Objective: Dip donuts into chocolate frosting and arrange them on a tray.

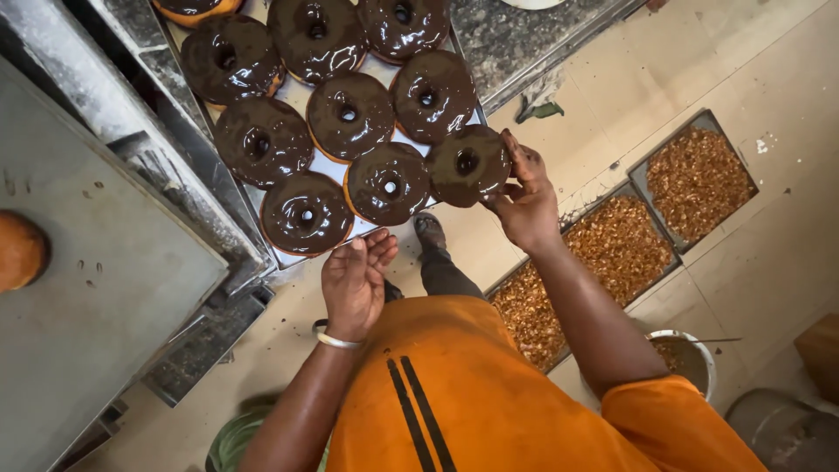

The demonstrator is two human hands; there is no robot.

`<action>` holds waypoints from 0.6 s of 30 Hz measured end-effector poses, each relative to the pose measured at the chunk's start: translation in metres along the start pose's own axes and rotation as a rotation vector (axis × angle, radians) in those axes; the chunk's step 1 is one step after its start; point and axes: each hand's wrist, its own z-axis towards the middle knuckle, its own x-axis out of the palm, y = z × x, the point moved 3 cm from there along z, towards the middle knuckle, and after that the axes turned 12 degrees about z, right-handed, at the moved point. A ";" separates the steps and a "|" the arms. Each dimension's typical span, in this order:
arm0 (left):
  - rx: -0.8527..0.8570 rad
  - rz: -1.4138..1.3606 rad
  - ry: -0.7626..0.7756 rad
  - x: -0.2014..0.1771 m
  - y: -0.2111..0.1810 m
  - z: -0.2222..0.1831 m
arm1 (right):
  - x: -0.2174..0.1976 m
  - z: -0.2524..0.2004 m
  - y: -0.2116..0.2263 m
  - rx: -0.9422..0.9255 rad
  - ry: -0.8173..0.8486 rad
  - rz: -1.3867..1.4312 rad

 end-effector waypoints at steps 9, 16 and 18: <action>0.019 0.010 -0.014 0.003 0.001 -0.002 | 0.003 0.011 0.008 0.001 0.009 -0.090; 0.024 -0.003 -0.019 0.003 -0.001 -0.002 | -0.016 0.006 0.018 0.192 0.199 0.050; 0.013 0.002 -0.030 0.004 -0.003 -0.003 | -0.014 0.003 0.029 0.159 0.217 0.011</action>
